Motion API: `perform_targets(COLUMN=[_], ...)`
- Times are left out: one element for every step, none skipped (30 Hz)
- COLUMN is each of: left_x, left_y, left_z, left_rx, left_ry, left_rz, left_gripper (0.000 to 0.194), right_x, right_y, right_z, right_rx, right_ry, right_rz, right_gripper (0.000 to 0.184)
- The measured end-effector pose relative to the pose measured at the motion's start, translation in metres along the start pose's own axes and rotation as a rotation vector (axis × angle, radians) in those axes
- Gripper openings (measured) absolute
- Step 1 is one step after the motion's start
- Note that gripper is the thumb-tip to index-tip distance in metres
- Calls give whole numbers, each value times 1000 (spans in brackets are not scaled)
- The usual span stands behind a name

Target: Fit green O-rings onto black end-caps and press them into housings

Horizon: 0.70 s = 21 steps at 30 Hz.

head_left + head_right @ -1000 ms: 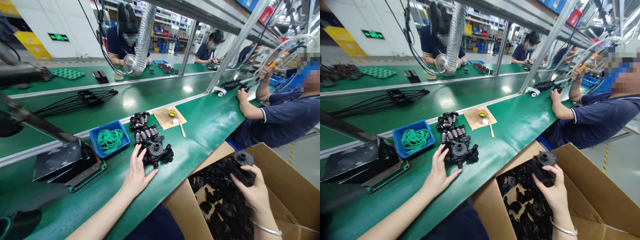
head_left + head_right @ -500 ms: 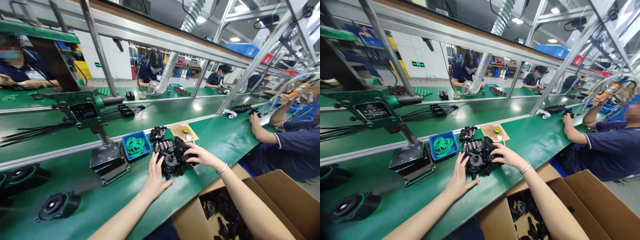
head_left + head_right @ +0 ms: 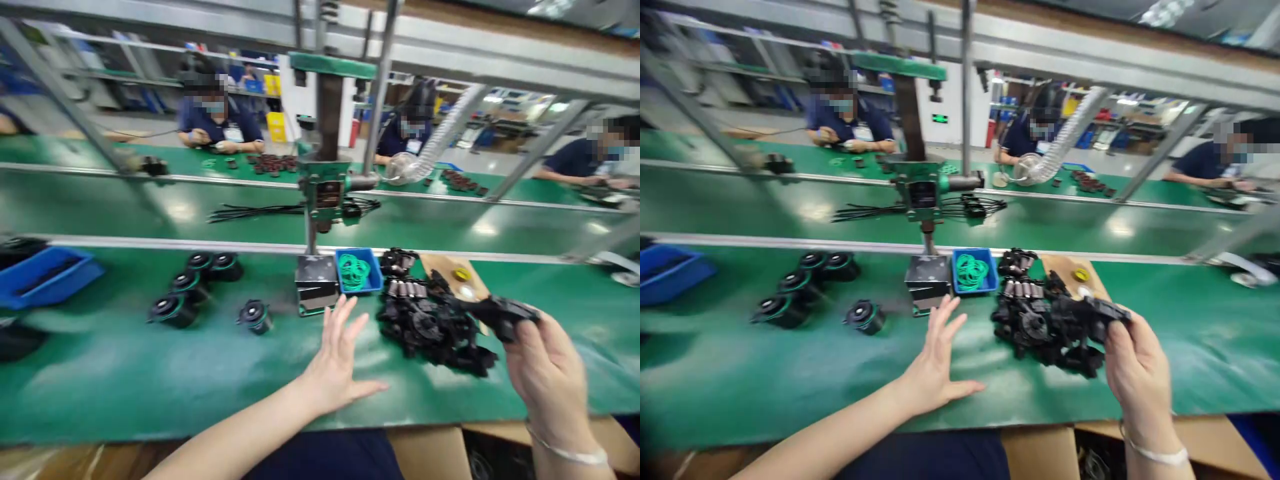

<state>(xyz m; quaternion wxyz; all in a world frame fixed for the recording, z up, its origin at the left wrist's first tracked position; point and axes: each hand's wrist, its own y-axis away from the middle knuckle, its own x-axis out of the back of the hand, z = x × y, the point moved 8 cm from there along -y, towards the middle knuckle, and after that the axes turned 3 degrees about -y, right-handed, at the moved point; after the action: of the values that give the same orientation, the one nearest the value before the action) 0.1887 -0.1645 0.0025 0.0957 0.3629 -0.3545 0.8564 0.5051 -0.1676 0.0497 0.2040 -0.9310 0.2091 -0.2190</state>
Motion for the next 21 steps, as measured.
perform_targets(left_x=[29,57,84,105,121,129,133,133,130,127,123,119,114,109,106,106,109,116,125,135,144], left_y=[10,21,32,43,53,60,66,70,73,75,77,77,78,78,76,73,65,54,37,16,-9], left_z=[-15,-34,-55,-77,-99,-119,-137,-150,-160,-164,-165,-162,-156,-149,-142,-135,-131,-128,-129,-132,-138], left_rx=[54,130,212,294,357,394,423,443,457,468,476,477,475,472,463,449,427,399,368,337,316], left_ry=[-76,-165,-253,-321,-351,-337,-292,-234,-178,-133,-101,-78,-57,-33,-7,17,35,46,52,58,67], left_rz=[72,141,194,209,182,121,50,-11,-51,-68,-71,-68,-74,-94,-122,-144,-149,-131,-86,-21,54], left_gripper=[106,104,105,107,108,105,99,92,85,79,76,74,74,75,79,84,89,93,93,88,80], right_x=[-19,-46,-79,-115,-148,-178,-204,-225,-242,-255,-263,-268,-269,-270,-269,-268,-268,-269,-269,-269,-269], right_y=[5,12,23,36,50,62,68,71,71,71,71,71,73,76,80,84,89,92,93,93,91], right_z=[-5,-10,-15,-20,-24,-28,-30,-31,-30,-29,-27,-26,-25,-25,-26,-27,-28,-29,-30,-30,-29], right_rx=[-30,-55,-73,-76,-57,-29,1,28,50,62,63,59,61,70,84,104,125,144,156,162,163], right_ry=[-24,-24,-3,34,74,105,126,144,157,167,172,175,182,193,207,221,234,245,253,261,267], right_rz=[-95,-265,-478,-707,-908,-1049,-1127,-1156,-1158,-1143,-1116,-1084,-1050,-1017,-983,-952,-923,-895,-857,-811,-765], right_gripper=[38,38,38,38,40,41,42,43,44,45,46,46,45,44,43,42,40,38,36,34,34])
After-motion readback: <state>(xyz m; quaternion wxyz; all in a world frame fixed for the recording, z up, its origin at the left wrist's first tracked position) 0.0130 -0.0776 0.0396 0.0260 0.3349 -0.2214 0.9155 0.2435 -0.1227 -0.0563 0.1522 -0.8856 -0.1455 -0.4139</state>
